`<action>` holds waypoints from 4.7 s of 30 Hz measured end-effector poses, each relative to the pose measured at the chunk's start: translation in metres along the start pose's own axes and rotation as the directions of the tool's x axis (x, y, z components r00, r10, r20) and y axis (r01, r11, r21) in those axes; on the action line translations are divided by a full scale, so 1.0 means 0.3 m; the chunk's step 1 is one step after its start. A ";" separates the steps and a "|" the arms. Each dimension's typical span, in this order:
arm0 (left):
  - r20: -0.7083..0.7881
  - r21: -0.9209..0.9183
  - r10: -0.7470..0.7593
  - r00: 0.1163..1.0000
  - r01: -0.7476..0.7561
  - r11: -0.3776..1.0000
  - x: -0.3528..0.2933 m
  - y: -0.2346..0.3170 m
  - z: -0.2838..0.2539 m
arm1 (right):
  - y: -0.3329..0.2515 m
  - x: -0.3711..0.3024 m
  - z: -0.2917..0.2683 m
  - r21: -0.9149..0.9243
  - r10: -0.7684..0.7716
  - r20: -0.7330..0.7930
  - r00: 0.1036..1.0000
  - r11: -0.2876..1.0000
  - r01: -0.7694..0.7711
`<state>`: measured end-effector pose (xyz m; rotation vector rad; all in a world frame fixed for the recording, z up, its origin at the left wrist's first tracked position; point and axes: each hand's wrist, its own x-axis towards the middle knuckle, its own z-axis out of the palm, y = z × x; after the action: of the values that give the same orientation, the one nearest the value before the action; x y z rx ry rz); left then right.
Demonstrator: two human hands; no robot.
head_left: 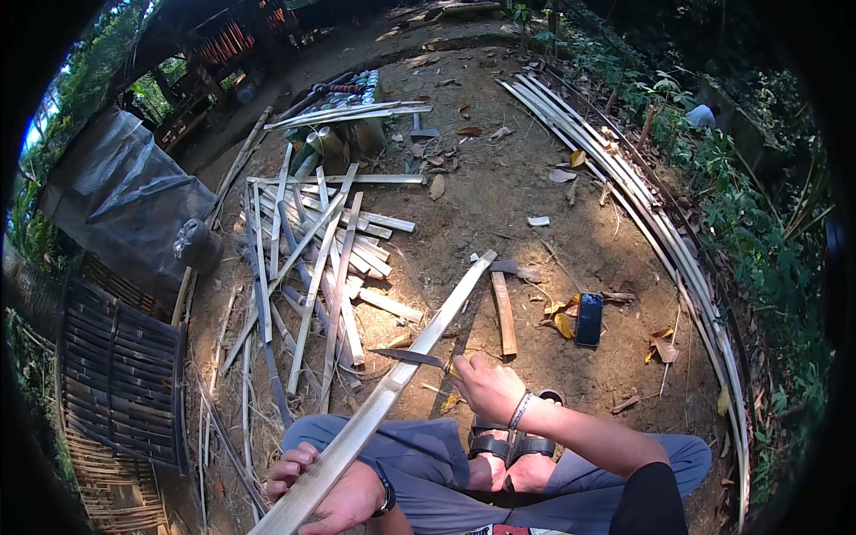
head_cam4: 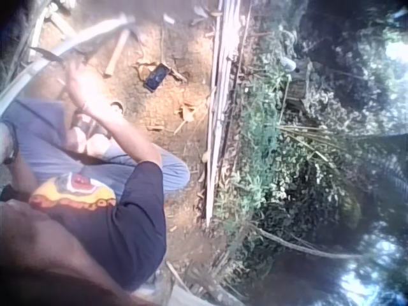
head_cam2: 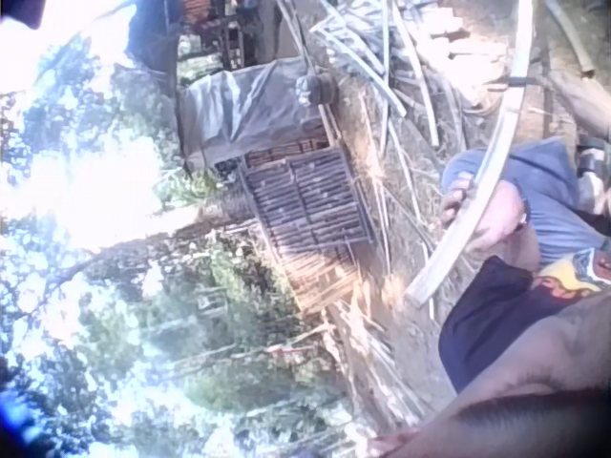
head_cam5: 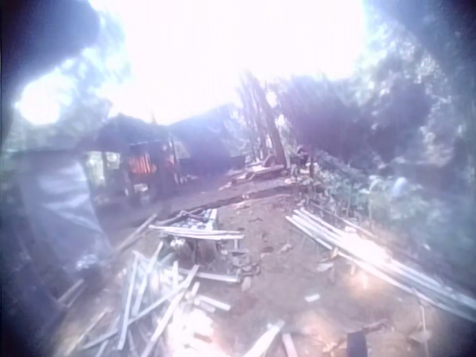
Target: The person shaves a long strip of wood using a handheld blade. The person holds the wood strip with one hand and pulls the blade along its length to remove thin layers of material.
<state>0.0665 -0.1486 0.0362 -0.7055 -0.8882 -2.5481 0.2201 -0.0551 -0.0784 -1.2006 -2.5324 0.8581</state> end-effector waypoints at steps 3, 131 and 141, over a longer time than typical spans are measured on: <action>0.185 -0.106 -0.139 0.973 0.160 0.981 0.036 0.027 -0.083 | -0.048 -0.023 0.020 0.010 0.022 0.006 1.000 1.000 -0.022; 0.260 0.043 -0.193 0.946 0.189 0.981 0.216 0.193 -0.065 | 0.419 0.192 0.151 -0.243 0.158 0.039 0.987 0.959 -0.143; 0.355 0.026 -0.095 0.930 0.092 0.995 0.220 0.214 -0.089 | 0.044 0.157 -0.006 0.015 -0.086 0.249 0.965 0.996 0.085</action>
<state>0.0339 -0.2240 0.0856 -1.1755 -1.0669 -2.5383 0.1988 -0.0119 -0.0874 -1.0298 -2.7528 1.0525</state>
